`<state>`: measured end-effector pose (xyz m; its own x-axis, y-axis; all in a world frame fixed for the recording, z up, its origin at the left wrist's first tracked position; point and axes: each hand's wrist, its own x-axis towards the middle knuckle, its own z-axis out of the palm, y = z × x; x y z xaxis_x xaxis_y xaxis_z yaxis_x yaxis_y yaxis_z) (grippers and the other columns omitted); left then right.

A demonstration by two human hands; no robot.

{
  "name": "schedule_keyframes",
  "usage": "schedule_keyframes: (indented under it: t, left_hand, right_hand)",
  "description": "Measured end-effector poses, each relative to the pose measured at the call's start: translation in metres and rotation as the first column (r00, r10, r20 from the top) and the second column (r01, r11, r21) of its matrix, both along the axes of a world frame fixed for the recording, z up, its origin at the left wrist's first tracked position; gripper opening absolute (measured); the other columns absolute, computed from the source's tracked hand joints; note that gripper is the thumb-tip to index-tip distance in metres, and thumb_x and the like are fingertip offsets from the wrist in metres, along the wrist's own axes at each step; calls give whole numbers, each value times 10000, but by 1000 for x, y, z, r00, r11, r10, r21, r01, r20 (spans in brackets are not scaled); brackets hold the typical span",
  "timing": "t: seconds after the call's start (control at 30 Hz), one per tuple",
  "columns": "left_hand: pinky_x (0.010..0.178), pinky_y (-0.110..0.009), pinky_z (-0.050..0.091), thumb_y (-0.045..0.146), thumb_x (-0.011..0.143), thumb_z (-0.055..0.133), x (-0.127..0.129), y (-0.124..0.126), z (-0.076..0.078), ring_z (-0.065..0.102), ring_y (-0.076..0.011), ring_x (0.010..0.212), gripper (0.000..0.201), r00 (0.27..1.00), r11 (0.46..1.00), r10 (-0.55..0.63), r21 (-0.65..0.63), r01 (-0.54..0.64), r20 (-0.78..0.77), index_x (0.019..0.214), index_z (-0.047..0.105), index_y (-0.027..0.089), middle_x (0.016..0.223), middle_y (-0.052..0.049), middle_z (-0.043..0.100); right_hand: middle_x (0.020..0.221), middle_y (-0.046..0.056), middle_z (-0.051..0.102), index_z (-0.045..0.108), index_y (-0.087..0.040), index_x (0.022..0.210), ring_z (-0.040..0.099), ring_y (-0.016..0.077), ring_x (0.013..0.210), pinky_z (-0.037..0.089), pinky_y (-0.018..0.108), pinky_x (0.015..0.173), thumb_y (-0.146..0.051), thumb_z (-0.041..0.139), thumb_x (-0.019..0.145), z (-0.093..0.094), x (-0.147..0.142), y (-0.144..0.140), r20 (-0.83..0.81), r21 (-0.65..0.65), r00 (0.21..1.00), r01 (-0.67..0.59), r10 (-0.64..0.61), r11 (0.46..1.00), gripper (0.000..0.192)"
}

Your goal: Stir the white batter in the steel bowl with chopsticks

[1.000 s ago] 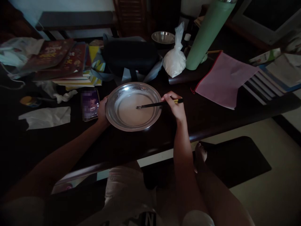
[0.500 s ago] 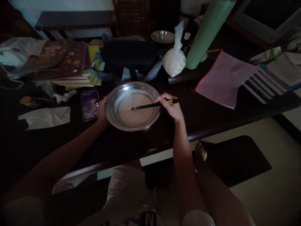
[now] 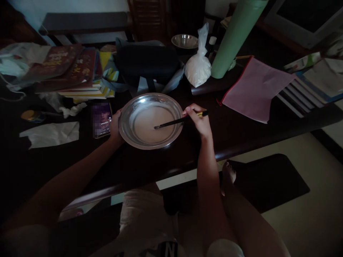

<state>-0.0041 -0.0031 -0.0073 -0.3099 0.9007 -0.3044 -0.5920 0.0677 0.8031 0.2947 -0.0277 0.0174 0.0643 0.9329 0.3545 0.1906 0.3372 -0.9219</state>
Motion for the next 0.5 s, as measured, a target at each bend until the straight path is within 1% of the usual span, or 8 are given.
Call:
schedule_keyframes:
  t: [0.1, 0.17, 0.23, 0.27, 0.3, 0.4, 0.43, 0.5]
  left_hand:
    - [850, -261, 564, 207, 1026, 533, -1, 1, -3, 706, -161, 804, 229, 1000, 999, -16, 28, 16, -15, 855, 685, 210, 806, 2, 760]
    - [844, -254, 571, 213, 1030, 528, -2, 1, -3, 713, -157, 808, 243, 1000, 999, -21, 30, 21, -15, 848, 688, 213, 800, 8, 759]
    - [842, -261, 577, 195, 1047, 487, -2, 1, -3, 717, -153, 800, 298, 1000, 1000, -21, 17, 21, -10, 833, 693, 208, 795, 3, 758]
    - [845, -268, 579, 187, 1054, 471, -3, 1, -3, 718, -153, 798, 322, 1000, 1000, -23, 14, 23, -11, 829, 701, 207, 800, -2, 760]
    - [847, -274, 580, 186, 1056, 471, -3, 2, -4, 718, -155, 796, 331, 999, 999, -28, 16, 28, -15, 828, 711, 209, 808, -4, 762]
    - [835, -272, 581, 230, 1042, 559, -6, 2, -8, 713, -155, 773, 269, 998, 997, -54, 47, 56, -39, 829, 723, 224, 823, 1, 762]
    - [826, -265, 582, 243, 1036, 583, -7, 2, -9, 712, -150, 765, 249, 997, 997, -60, 55, 63, -40, 829, 719, 223, 823, 4, 761]
    - [812, -252, 586, 244, 1036, 584, -7, 2, -9, 717, -143, 767, 236, 998, 997, -55, 58, 57, -25, 843, 717, 214, 815, 7, 763]
  right_hand:
    - [739, -8, 748, 771, -274, 756, 716, 171, 753, 580, 356, 772, -705, 732, 883, 1, -1, 0, 54, -6, 994, -100, 100, 995, 451]
    - [755, -8, 756, 770, -271, 757, 719, 171, 775, 576, 357, 785, -706, 728, 885, 1, -1, 0, 59, 17, 996, -65, 64, 998, 455]
    - [722, -17, 740, 754, -273, 741, 709, 168, 744, 571, 354, 765, -710, 723, 886, 2, -1, 0, 11, 18, 1000, 19, -19, 1000, 461]
    - [699, -21, 730, 747, -275, 729, 702, 167, 721, 569, 352, 748, -713, 727, 879, 2, -1, -1, -11, 5, 999, 36, -36, 999, 463]
    - [685, -23, 724, 745, -277, 720, 698, 168, 705, 569, 352, 735, -718, 733, 870, 2, -1, -1, -22, -10, 999, 25, -26, 1000, 465]
    - [708, -15, 744, 762, -287, 716, 710, 181, 729, 581, 365, 755, -744, 748, 837, 3, -2, -1, 24, -38, 996, -83, 84, 996, 473]
    - [728, -11, 754, 767, -288, 721, 717, 186, 753, 583, 370, 773, -752, 747, 831, 4, -3, -1, 45, -32, 995, -92, 94, 995, 478]
    - [748, -8, 760, 763, -287, 729, 722, 189, 783, 585, 375, 799, -760, 732, 840, 4, -3, -1, 55, -6, 998, -40, 41, 999, 487]
